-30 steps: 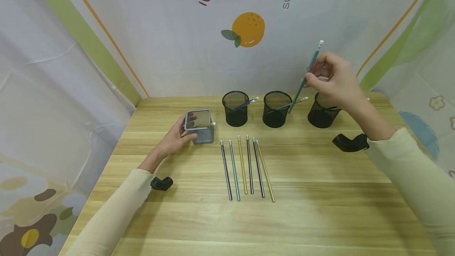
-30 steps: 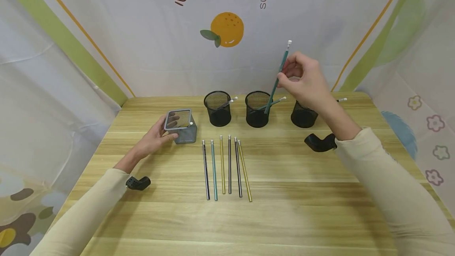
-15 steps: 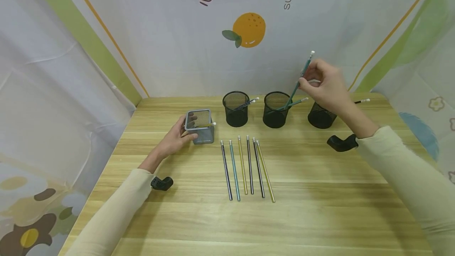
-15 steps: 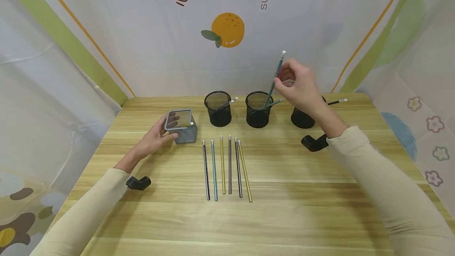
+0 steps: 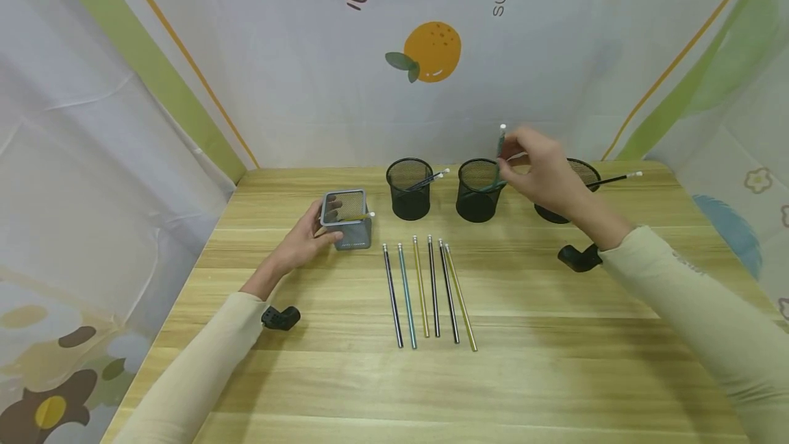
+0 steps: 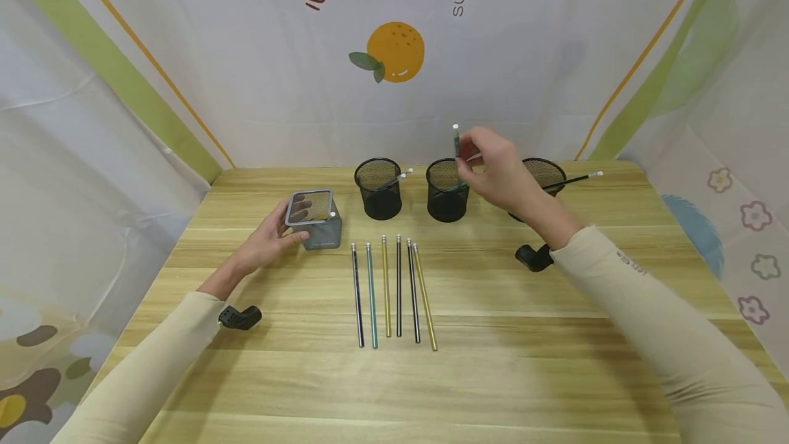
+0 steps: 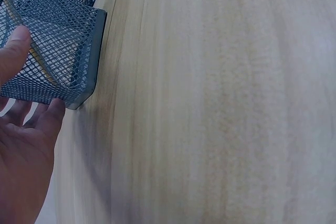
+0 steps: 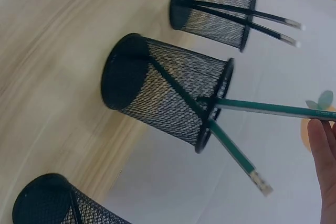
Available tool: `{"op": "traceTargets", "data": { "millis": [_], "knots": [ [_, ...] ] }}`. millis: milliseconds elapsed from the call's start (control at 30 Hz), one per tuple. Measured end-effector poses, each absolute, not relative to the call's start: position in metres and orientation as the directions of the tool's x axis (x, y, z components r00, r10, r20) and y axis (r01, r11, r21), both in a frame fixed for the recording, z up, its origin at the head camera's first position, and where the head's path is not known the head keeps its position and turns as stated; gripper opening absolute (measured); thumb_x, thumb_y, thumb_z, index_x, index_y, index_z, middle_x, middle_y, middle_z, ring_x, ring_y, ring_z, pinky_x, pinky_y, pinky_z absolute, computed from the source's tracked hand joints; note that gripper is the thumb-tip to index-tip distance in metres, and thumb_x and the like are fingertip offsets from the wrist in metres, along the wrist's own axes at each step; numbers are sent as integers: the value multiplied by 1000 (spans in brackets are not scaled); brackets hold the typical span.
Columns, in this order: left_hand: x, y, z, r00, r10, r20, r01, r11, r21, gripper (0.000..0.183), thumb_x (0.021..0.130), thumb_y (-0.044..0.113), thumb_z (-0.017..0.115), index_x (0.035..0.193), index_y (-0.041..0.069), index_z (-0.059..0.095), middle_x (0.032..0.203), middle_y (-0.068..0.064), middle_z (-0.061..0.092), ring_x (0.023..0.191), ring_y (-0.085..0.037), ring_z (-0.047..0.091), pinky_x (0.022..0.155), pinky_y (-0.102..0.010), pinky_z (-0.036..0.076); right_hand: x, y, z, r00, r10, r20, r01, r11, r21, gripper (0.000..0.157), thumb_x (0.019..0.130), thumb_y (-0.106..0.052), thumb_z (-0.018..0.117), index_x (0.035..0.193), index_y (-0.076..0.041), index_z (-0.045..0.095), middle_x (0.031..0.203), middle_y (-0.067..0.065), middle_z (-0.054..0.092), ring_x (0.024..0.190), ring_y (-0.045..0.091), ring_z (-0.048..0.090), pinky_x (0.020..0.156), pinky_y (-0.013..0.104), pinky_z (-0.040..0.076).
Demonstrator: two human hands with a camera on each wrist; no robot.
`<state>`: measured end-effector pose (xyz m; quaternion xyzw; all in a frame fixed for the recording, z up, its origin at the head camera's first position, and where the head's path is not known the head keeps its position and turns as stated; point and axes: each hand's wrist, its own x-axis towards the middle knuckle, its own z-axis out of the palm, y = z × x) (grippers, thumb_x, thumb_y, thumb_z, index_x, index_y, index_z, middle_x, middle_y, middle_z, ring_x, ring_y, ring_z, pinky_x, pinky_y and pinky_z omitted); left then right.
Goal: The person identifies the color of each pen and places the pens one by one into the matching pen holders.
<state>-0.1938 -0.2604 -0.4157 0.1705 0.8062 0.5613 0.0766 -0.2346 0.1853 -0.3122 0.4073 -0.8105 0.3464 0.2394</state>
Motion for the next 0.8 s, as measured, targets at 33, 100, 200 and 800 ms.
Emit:
{"op": "traceTargets", "data": {
  "millis": [33, 100, 200, 800],
  "knots": [
    [-194, -260, -416, -930, 360, 68, 189, 312, 931, 70, 99, -6, 61, 157, -1, 23, 159, -25, 28, 147, -40, 25, 117, -52, 28, -234, 184, -314, -537, -518, 666, -837, 424, -344, 24, 84, 21, 66, 103, 8, 58, 95, 16, 62, 86, 26, 67, 75, 30, 60],
    [-193, -260, -416, -931, 360, 67, 187, 311, 932, 70, 99, -6, 61, 157, -1, 22, 159, -25, 28, 147, -40, 25, 117, -52, 28, -234, 181, -317, -510, -560, 653, -853, 426, -301, 26, 83, 21, 66, 103, 7, 58, 95, 16, 61, 86, 26, 65, 74, 35, 61],
    [-193, -260, -416, -932, 358, 62, 181, 309, 934, 70, 99, -6, 61, 157, -2, 22, 159, -25, 28, 147, -40, 25, 118, -52, 27, -233, 177, -323, -495, -606, 623, -860, 446, -249, 26, 84, 20, 67, 104, 6, 57, 94, 16, 59, 84, 26, 63, 70, 37, 60],
    [-193, -261, -417, -930, 361, 70, 186, 297, 937, 70, 99, -4, 62, 157, 1, 23, 159, -23, 28, 148, -39, 24, 118, -52, 27, -225, 173, -329, -547, -606, 577, -833, 463, -303, 22, 86, 17, 67, 101, 3, 60, 94, 11, 62, 83, 24, 66, 69, 36, 60]
  ]
}}
